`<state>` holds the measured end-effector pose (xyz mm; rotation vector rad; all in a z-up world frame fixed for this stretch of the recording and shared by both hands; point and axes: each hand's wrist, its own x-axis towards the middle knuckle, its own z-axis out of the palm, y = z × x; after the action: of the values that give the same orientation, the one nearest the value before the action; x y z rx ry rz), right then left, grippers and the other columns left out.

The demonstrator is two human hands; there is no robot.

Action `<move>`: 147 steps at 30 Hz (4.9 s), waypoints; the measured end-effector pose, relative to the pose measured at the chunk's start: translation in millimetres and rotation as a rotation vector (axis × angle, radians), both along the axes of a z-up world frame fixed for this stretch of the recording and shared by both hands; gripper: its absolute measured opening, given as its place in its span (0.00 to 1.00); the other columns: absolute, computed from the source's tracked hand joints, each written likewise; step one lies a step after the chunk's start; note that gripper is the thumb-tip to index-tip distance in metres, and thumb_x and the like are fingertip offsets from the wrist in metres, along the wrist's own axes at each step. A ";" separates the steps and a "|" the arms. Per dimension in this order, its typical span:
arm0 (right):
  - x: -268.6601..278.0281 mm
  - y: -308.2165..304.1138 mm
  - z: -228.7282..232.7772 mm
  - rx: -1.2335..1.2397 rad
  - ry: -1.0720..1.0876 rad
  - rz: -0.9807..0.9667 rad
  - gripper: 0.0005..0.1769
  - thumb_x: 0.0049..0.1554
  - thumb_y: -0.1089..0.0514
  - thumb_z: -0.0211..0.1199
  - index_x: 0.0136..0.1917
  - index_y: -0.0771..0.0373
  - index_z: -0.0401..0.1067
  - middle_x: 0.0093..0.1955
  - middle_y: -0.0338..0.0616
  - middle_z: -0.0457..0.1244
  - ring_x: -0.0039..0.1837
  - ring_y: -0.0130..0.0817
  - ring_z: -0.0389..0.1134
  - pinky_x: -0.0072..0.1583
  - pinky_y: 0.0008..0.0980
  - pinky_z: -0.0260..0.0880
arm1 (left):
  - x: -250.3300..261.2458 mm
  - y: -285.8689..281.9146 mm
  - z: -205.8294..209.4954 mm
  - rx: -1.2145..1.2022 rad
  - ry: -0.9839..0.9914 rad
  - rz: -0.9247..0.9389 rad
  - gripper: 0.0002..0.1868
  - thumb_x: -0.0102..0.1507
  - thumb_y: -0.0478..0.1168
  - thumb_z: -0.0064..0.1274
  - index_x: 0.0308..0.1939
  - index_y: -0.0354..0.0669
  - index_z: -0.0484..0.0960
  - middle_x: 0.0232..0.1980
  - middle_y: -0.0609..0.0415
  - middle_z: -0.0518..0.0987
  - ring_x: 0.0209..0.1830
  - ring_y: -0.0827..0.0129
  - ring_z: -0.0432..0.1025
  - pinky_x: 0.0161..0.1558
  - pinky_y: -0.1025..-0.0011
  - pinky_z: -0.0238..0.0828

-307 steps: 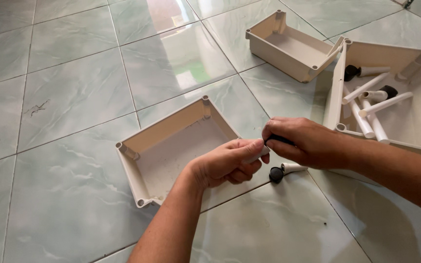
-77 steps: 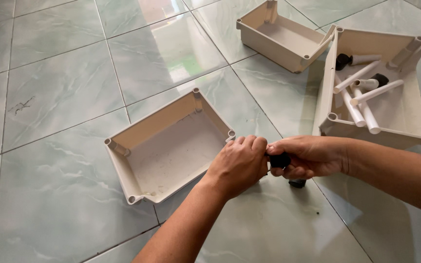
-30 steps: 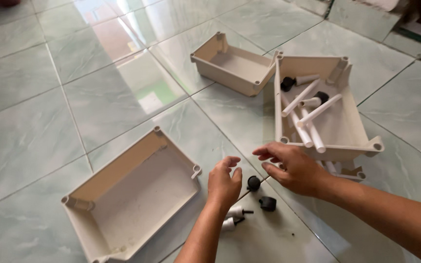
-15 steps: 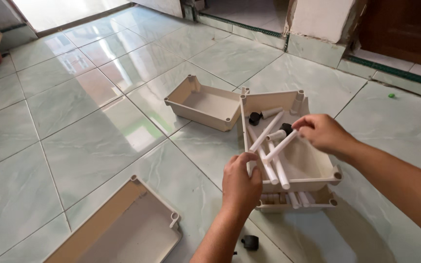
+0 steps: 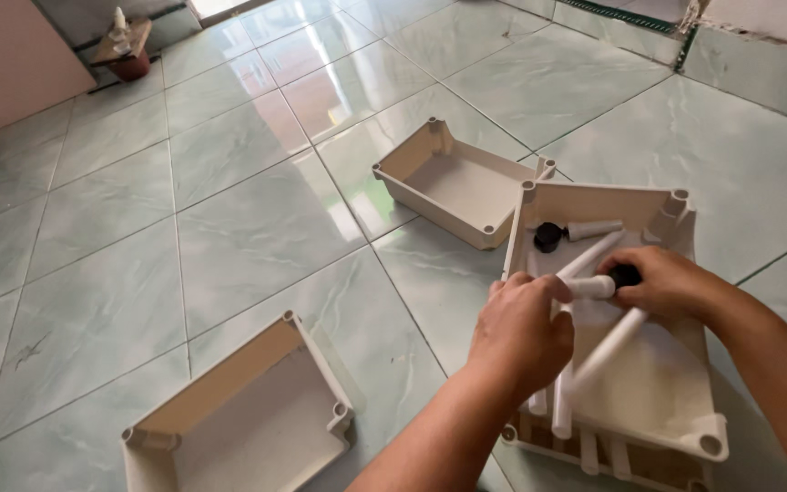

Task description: The person assembles a multi-tiered plastic storage unit on a tiled floor. They attach black wheels to white legs, insert the legs into the bottom tray, and then stack additional trays onto the legs to form a vertical unit.

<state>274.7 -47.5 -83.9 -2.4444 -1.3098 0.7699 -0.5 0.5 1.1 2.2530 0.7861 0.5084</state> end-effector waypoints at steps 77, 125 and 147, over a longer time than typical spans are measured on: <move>-318.3 -55.0 2.8 0.033 -0.268 0.384 0.22 0.52 0.48 0.70 0.54 0.60 0.70 0.54 0.50 0.67 0.51 0.54 0.71 0.50 0.48 0.73 | -149.8 43.5 -198.1 -0.400 0.162 0.081 0.17 0.61 0.41 0.57 0.54 0.44 0.82 0.47 0.46 0.83 0.49 0.55 0.78 0.52 0.62 0.74; -233.0 -6.5 134.6 0.688 0.588 -0.071 0.25 0.57 0.62 0.60 0.68 0.66 0.71 0.58 0.47 0.70 0.57 0.33 0.74 0.58 0.32 0.77 | -87.5 64.0 -4.6 -1.318 -0.828 -0.083 0.42 0.61 0.42 0.58 0.75 0.46 0.53 0.48 0.49 0.80 0.40 0.69 0.76 0.37 0.73 0.72; -263.6 -10.0 160.1 0.188 0.348 0.200 0.09 0.55 0.56 0.55 0.46 0.63 0.69 0.32 0.39 0.62 0.32 0.26 0.63 0.33 0.30 0.65 | -159.7 31.0 36.9 0.150 -0.002 -0.278 0.12 0.67 0.41 0.45 0.49 0.37 0.70 0.47 0.39 0.75 0.44 0.42 0.74 0.44 0.48 0.70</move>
<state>11.1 -57.5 76.3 -1.9481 -1.4248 1.0163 -160.3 31.5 38.0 2.4494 0.4340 0.4485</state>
